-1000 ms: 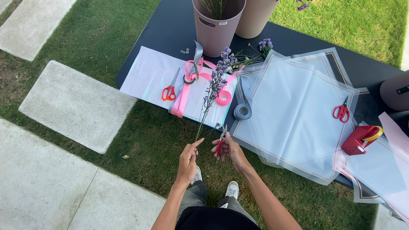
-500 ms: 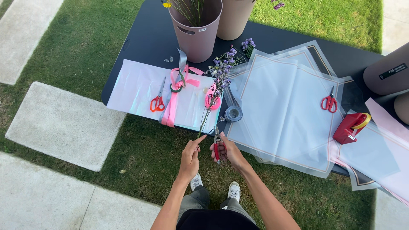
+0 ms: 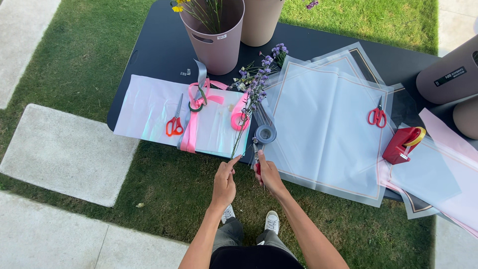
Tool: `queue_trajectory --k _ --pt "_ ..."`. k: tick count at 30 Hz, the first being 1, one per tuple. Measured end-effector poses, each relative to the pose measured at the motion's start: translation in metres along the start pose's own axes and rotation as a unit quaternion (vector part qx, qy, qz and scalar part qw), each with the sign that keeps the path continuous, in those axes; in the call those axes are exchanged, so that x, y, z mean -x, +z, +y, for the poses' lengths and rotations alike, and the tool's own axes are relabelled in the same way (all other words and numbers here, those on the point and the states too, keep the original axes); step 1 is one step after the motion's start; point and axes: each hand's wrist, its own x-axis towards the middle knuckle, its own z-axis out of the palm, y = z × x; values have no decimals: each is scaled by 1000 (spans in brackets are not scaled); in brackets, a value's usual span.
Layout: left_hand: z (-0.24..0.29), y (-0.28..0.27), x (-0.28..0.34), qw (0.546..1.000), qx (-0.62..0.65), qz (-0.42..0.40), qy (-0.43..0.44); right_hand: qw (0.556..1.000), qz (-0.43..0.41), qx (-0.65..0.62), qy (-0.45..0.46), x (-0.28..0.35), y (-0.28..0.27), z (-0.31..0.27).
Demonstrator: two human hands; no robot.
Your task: The person picks up a stem of purple flowers from a bucket and places it on a table. They use shears to trim the stem and then gather the stems together by hand.
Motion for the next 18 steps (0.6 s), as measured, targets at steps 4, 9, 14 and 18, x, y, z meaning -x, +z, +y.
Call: queue_trajectory --k 4,9,14,18 --pt "-12 4 2 999 19 38 -12 998 27 -37 31 22 -7 -11" --pt "-23 5 23 982 142 91 -79 995 44 -63 63 29 -20 18" --pt "-20 14 36 944 252 117 -178 995 31 -48 78 36 -14 48" --pt "-31 21 46 934 269 132 -193 1000 -15 -13 11 47 -1 53"
